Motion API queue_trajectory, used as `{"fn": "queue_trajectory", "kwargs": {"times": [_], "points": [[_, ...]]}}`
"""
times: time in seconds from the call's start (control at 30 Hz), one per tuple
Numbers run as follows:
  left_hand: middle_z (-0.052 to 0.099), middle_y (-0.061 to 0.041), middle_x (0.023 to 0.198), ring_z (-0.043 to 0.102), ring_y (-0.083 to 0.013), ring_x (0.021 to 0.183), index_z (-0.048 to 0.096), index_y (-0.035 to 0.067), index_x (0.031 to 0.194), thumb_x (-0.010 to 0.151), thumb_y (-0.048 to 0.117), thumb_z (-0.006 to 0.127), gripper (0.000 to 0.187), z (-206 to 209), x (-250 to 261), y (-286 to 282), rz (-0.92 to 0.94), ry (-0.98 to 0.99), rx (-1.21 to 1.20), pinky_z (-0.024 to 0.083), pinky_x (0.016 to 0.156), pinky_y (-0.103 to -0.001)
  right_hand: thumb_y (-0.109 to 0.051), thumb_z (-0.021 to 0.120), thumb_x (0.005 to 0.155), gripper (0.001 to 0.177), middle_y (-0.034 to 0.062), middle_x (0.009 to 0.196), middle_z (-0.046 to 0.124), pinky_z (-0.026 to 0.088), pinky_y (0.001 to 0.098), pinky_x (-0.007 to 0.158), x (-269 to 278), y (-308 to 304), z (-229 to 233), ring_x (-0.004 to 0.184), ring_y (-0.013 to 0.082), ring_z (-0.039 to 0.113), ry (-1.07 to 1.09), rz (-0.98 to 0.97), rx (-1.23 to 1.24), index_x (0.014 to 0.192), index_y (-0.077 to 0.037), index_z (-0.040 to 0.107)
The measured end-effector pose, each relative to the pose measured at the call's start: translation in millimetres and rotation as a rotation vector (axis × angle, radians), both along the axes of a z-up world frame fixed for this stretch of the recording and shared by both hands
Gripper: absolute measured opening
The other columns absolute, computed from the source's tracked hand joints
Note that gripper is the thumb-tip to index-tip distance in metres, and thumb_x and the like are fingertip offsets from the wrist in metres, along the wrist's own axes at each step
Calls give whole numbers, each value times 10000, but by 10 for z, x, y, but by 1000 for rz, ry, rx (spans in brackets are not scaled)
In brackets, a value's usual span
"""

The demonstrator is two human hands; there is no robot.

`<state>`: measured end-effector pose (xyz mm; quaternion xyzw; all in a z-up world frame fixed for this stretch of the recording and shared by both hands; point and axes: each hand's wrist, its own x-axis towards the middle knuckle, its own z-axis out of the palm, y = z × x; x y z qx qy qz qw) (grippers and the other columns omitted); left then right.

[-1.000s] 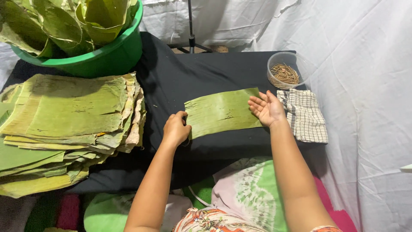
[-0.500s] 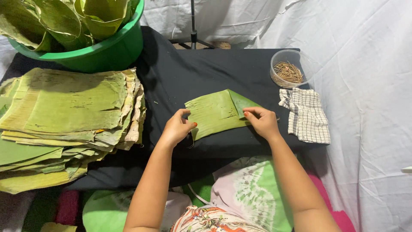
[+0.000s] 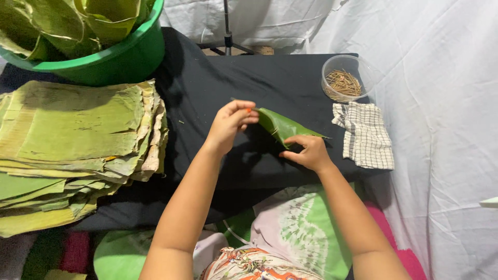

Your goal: Clean and fold banana leaves into cone shapes and secure them with toothpicks.

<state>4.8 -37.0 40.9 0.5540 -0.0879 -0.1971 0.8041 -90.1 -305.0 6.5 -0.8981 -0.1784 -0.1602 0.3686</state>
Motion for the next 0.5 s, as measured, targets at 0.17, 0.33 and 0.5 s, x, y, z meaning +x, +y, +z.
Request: {"fn": "queue_trajectory", "kwargs": {"times": [0.17,0.33,0.5], "points": [[760,-69,1090,731,-116,955,662,50,1215,1030,163,588,229,167,177,-425,-60,-24,-108,468,712,-231,-284,912,733,302,95,854,766,553,313,646,57,-66,-202,725,225,730,-140,-74,1,856,-52,763],[548,-109,1498,534,-171,1383,435,123,1509,963,153,644,585,39,201,-665,-127,-389,-81,458,1112,-297,-222,872,804,237,103,742,722,513,309,575,63,-161,-319,615,209,691,-16,-172,40,783,-29,737],[412,-83,1582,312,-319,1490,491,219,1477,690,349,881,887,307,-131,-576,-322,-876,1084,189,1155,-533,-123,854,805,165,49,720,705,486,251,582,65,-258,-401,623,97,621,-26,-118,320,811,-19,726]]}}
